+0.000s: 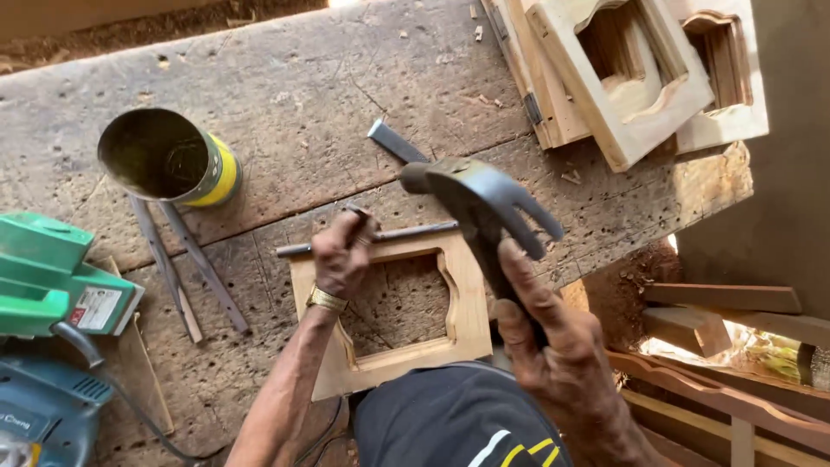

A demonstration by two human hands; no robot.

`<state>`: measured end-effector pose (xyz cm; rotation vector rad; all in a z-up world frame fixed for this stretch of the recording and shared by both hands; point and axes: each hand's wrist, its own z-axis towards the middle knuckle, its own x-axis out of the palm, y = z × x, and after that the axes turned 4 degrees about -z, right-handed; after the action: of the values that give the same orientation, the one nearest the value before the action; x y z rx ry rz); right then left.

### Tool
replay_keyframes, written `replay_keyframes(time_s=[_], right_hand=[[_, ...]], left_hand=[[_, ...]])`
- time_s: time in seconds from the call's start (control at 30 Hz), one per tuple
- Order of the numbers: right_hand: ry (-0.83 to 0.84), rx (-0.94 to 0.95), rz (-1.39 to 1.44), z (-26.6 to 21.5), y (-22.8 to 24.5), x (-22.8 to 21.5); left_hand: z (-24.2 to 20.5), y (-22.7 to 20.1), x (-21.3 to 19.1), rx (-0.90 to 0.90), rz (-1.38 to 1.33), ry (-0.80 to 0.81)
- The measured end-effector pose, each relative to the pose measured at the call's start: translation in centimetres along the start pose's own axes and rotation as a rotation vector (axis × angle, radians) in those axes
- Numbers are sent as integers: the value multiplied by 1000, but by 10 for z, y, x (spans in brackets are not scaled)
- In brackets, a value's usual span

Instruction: The person hammers nails into a wooden frame using a hammer and a metal guide bar, then places the completed frame with others on the workbench. They repeat the nailing process on a second frame, aligning the metal bar and driving nails along its edge.

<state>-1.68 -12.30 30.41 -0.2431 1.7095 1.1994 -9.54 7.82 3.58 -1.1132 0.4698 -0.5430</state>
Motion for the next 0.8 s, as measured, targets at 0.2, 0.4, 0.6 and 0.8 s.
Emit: replay_keyframes(time_s=[0.2,0.4,0.6,0.8], right_hand=[[68,160,57,-11,-16,18],[141,293,66,-13,-10,32],[156,342,25,-14,-19,32],[193,357,-45,-11,-23,33]], left_hand=[[8,-13,-26,-5,114,44],[1,11,-10,-37,94,162],[1,18,-4,-7,119,188],[5,11,-6,8,63,203]])
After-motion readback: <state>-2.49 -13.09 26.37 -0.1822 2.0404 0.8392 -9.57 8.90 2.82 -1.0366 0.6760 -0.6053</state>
